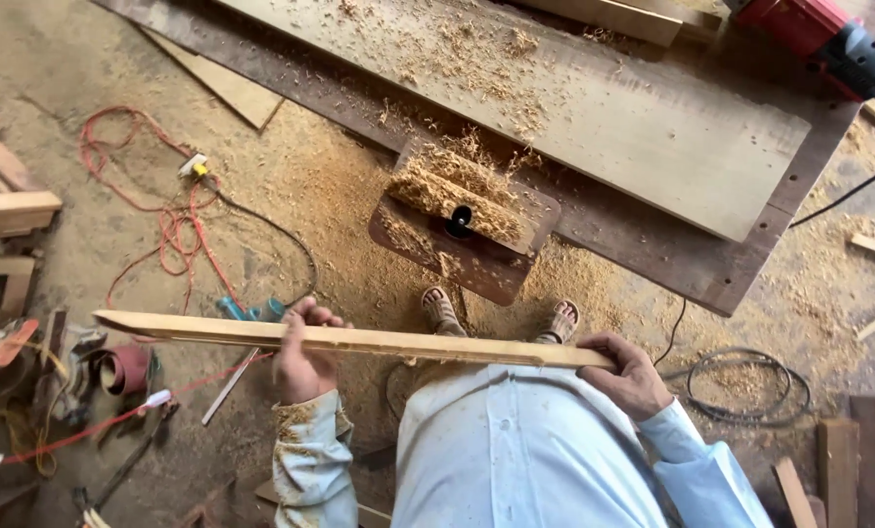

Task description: Processing a wooden strip by sanding it with an angle grinder and then feeding it through a manual shaping jig to create a profile.

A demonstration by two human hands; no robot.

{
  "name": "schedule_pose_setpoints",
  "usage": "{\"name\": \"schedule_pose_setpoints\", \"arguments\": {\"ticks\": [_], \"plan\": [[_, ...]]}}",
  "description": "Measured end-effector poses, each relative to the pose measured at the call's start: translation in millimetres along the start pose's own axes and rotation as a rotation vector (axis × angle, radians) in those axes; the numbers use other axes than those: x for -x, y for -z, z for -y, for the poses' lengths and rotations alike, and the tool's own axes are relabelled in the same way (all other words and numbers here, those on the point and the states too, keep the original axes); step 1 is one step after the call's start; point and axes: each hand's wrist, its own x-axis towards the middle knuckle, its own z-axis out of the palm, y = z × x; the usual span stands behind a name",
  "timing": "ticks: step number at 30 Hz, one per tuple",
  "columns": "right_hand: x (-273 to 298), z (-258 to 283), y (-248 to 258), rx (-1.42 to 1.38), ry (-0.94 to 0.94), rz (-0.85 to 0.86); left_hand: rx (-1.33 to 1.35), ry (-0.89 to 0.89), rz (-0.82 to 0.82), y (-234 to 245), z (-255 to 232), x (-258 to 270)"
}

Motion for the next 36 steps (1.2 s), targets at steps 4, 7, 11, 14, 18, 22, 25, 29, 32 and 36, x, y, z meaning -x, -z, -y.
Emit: {"name": "schedule_pose_setpoints", "arguments": {"ticks": [4,7,11,14,18,22,25,29,32,36], "plan": [[-6,22,-35,-0.065,0.016,-0.166,-0.140,0.145,0.054,52,11,-50],[-5,24,-59,-0.097,0.041,-0.297,-0.082,0.223,0.151,55,3,-75],[-8,49,-89,-0.172,0.101,-0.525,-0.185,0.342,0.240,29,-5,-120],[-20,52,-88,-0.107,0.173,-0.642,-0.259,0.373,0.332,0,-3,-149],[-53,68,-84,-0.048,0.256,-0.658,-0.286,0.370,0.352,-26,1,-182],[-74,46,-88,0.059,0.344,-0.649,-0.298,0.417,0.363,-25,11,-213],[-44,-19,-103,0.303,0.229,-0.647,-0.364,0.519,0.183,-32,-43,-155],[11,-61,-137,0.075,-0.126,-0.527,-0.194,0.646,0.140,76,-31,-164],[6,32,-142,0.187,0.112,-0.687,-0.125,0.599,0.150,97,-6,-183],[-28,61,-120,0.008,-0.078,-0.895,-0.457,0.478,0.142,-15,-9,-166]]}}
